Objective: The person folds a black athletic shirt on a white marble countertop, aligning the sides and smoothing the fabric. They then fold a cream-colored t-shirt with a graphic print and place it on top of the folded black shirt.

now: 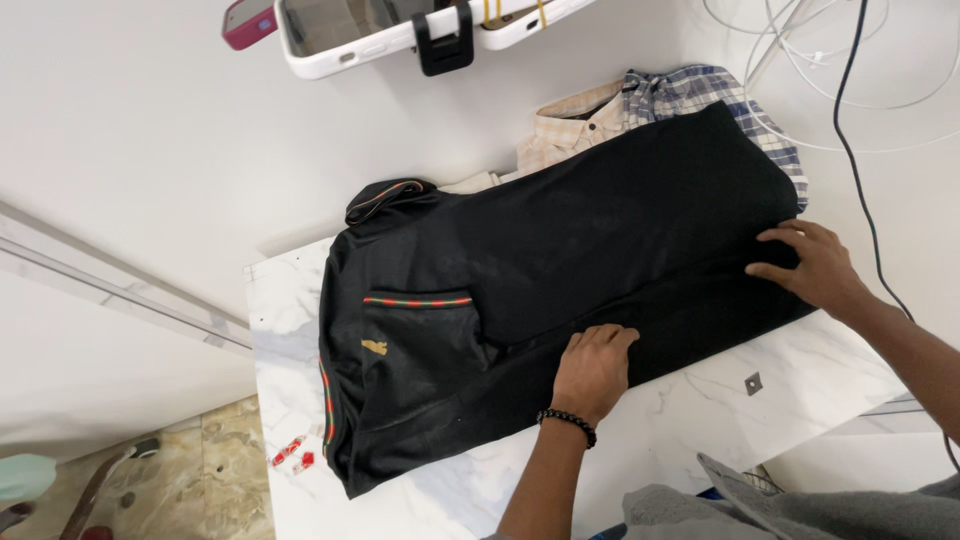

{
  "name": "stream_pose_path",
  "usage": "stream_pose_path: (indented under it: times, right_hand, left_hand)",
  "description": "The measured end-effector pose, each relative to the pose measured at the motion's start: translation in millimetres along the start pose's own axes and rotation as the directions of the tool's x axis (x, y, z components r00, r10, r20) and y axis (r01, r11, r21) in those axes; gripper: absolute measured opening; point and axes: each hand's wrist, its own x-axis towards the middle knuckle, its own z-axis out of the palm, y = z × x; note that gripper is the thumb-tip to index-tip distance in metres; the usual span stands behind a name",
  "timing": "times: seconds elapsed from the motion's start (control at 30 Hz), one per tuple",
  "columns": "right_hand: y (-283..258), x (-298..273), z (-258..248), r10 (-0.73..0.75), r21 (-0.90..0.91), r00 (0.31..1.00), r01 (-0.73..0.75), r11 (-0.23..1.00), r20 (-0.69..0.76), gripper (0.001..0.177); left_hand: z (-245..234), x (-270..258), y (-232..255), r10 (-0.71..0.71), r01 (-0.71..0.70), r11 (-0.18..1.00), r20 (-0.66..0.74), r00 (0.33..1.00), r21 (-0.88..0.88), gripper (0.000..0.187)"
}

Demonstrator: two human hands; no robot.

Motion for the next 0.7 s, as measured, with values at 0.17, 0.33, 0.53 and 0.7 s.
stream_pose_path:
  times: [0.17, 0.33, 0.53, 0.7]
  right_hand:
    - [-5, -9, 5, -0.063, -0.198, 0.997, 0.052, 0.979, -0.049, 0.056]
    - [-13, -13, 11, 0.098, -0.137, 0.976, -0.126, 0.983, -0.195, 0.047]
    - [-30, 6, 13, 0.493, 0.316, 0.794, -0.395, 0.863, -0.354, 0.050]
    - [-41, 26, 11, 0.750, 0.822, 0.660, -0.406, 0.400, -0.039, 0.043]
  left_hand:
    - [25, 9, -11, 0.118, -0.120, 0.992, 0.045, 0.992, 0.046, 0.028]
    - [37, 16, -22, 0.169, -0.193, 0.962, 0.131, 0.977, 0.193, 0.040]
    - [41, 8, -36, 0.210, -0.231, 0.936, 0.104, 0.972, 0.266, 0.050]
    - [43, 9, -37, 0.148, -0.197, 0.925, 0.169, 0.974, 0.324, 0.056]
